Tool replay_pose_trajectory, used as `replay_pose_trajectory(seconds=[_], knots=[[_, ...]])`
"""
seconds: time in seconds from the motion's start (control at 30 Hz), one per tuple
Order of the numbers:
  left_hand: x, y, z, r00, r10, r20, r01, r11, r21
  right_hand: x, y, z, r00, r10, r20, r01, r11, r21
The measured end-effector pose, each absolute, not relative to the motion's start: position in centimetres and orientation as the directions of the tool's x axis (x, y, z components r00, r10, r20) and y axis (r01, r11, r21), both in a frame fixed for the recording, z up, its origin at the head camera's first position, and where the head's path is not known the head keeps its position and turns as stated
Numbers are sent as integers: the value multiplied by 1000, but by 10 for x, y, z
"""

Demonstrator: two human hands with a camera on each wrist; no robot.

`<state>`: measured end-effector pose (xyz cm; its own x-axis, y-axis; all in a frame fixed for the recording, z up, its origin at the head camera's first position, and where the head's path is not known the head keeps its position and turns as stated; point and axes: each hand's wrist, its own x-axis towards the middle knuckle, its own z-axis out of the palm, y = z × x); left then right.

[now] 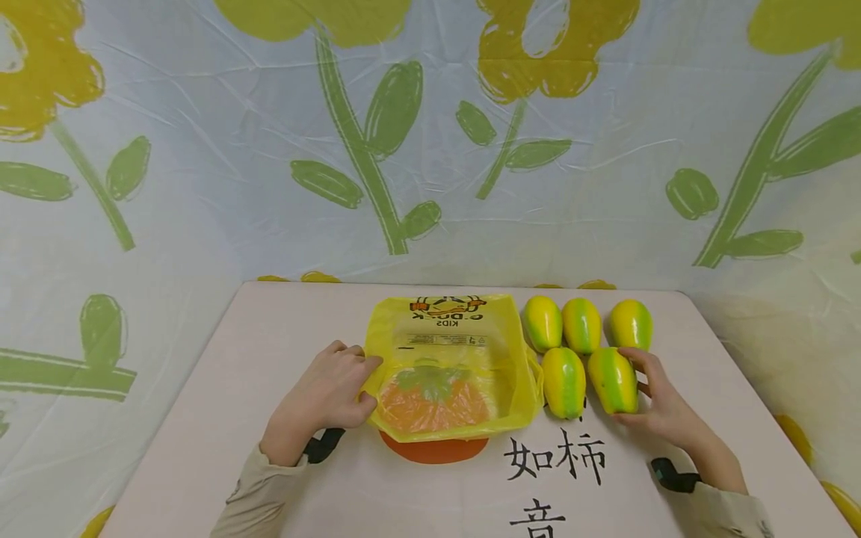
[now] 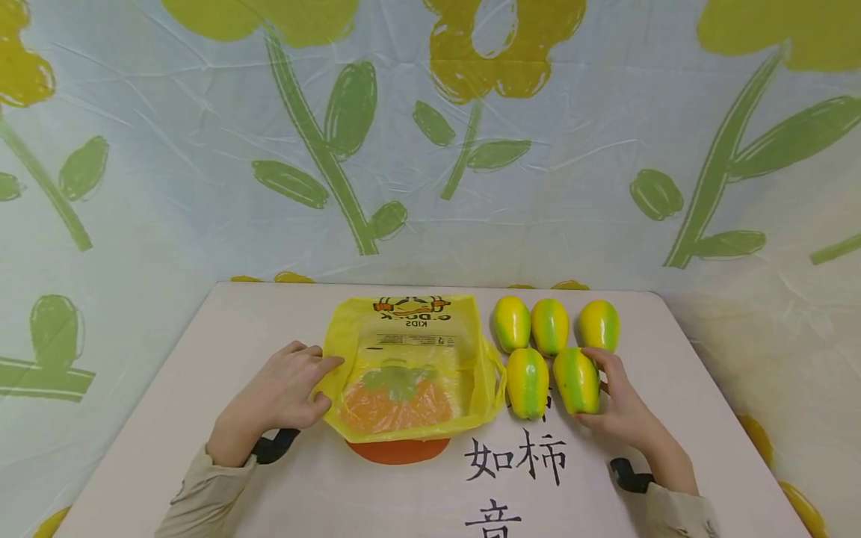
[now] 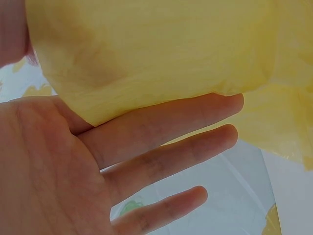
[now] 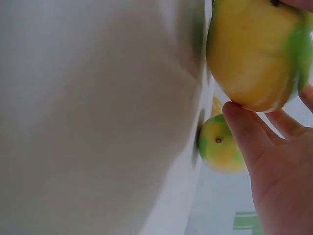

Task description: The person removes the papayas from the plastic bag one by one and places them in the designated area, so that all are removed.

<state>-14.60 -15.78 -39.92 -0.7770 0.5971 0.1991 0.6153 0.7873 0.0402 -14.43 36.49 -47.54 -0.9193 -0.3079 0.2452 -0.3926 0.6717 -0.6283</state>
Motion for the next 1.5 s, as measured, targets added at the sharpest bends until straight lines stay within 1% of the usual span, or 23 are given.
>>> replay_pose_trajectory(seconds=[0.43, 0.67, 1.0, 1.17, 1.3, 1.5], knots=[[-145, -157, -399, -777, 597, 201, 616, 787, 44, -143, 362, -473, -919, -330, 216, -388, 658, -645], [-145, -157, -398, -783, 593, 189, 610, 791, 43, -142, 361, -471, -920, -341, 196, -377, 627, -682], [-145, -157, -398, -777, 598, 195, 616, 786, 44, -141, 361, -469, -906, -362, 219, -404, 582, -706], [-146, -157, -398, -775, 599, 199, 618, 785, 46, -145, 365, -465, -889, -361, 283, -447, 546, -708], [-146, -157, -398, -775, 599, 200, 618, 785, 45, -151, 369, -463, -884, -303, 355, -466, 528, -710], [-146, -157, -398, -774, 600, 203, 620, 784, 44, -170, 375, -460, -878, -112, 466, -448, 537, -715]])
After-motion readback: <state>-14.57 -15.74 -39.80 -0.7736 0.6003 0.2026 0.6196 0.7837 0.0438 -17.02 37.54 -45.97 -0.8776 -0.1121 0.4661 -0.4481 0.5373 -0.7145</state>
